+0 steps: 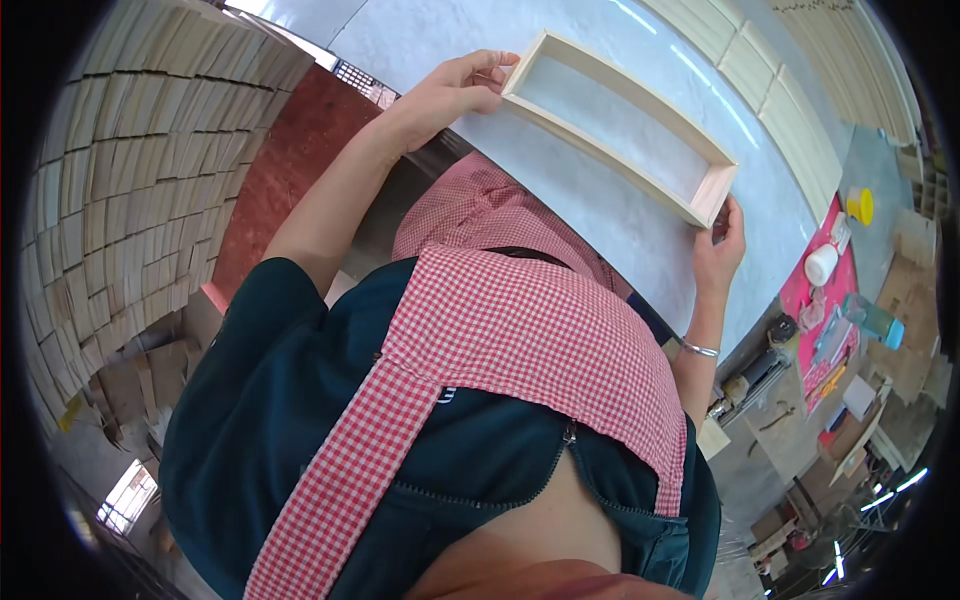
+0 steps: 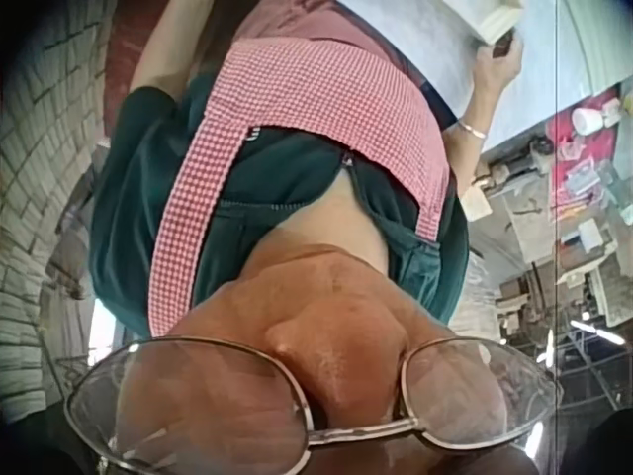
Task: Assembling wooden boxes by applying glue to frames and securing wooden slats with a pneumatic nail gun.
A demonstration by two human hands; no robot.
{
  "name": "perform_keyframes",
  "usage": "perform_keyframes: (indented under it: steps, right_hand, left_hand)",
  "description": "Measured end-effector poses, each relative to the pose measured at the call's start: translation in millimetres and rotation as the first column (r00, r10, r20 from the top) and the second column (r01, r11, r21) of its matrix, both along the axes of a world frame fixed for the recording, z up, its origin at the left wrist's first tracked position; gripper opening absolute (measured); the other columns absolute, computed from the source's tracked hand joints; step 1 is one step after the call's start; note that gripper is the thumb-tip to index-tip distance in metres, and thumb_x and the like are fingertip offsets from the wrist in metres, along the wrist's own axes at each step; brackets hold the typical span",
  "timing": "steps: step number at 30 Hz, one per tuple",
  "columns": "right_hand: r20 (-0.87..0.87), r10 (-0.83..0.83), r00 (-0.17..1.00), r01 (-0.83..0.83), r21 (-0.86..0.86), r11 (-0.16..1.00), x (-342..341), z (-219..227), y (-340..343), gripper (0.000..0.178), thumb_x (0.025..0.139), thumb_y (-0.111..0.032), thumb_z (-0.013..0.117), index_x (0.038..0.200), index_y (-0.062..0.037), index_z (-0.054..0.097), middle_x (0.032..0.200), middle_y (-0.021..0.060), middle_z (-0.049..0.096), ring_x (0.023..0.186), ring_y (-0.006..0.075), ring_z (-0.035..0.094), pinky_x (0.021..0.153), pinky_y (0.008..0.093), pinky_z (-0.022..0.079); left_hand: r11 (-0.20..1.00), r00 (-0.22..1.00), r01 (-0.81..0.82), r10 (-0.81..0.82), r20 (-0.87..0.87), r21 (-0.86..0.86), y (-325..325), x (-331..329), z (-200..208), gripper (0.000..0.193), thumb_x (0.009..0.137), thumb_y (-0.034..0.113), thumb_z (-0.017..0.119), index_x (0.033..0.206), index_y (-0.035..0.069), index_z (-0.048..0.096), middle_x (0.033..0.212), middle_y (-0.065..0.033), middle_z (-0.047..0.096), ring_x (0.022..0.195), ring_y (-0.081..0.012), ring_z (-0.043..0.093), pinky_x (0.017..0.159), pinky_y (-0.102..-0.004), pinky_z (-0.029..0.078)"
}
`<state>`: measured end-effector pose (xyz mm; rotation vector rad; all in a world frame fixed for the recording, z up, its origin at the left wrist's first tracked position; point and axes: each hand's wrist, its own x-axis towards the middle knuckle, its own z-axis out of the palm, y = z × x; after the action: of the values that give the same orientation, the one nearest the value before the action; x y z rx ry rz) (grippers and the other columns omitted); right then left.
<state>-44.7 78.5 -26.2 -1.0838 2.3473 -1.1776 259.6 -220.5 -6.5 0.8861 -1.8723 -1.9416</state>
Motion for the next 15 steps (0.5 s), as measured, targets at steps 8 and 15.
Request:
perform_keyframes:
  steps: [8, 15]
  right_hand:
    - [-0.032, -0.027, 0.999, 0.026, -0.03, 0.999, 5.3, -3.3, -1.4, 0.053, 0.085, 0.01, 0.059, 0.136, -0.0018, 0.058, 0.108, 0.009, 0.069, 0.089, 0.0176, 0.062, 0.083, 0.0278, 0.05]
    - [0.003, -0.047, 0.999, 0.047, -0.024, 0.999, 10.2, 1.6, -3.4, 0.049, 0.088, 0.008, 0.058, 0.136, -0.0021, 0.058, 0.113, 0.0102, 0.068, 0.094, 0.0187, 0.063, 0.086, 0.0289, 0.051]
  left_hand:
    - [0.989, 0.992, -0.129, 0.129, 0.005, 0.072, 3.8, -8.3, 0.0, 0.041, 0.093, 0.007, 0.057, 0.134, 0.001, 0.06, 0.1, -0.0087, 0.066, 0.089, -0.0127, 0.058, 0.078, -0.0292, 0.049]
    - [0.933, 0.978, 0.068, 0.006, 0.207, -0.353, -5.5, -5.6, -14.8, 0.036, 0.095, 0.006, 0.058, 0.13, 0.0, 0.063, 0.098, -0.0067, 0.067, 0.085, -0.012, 0.058, 0.076, -0.026, 0.049]
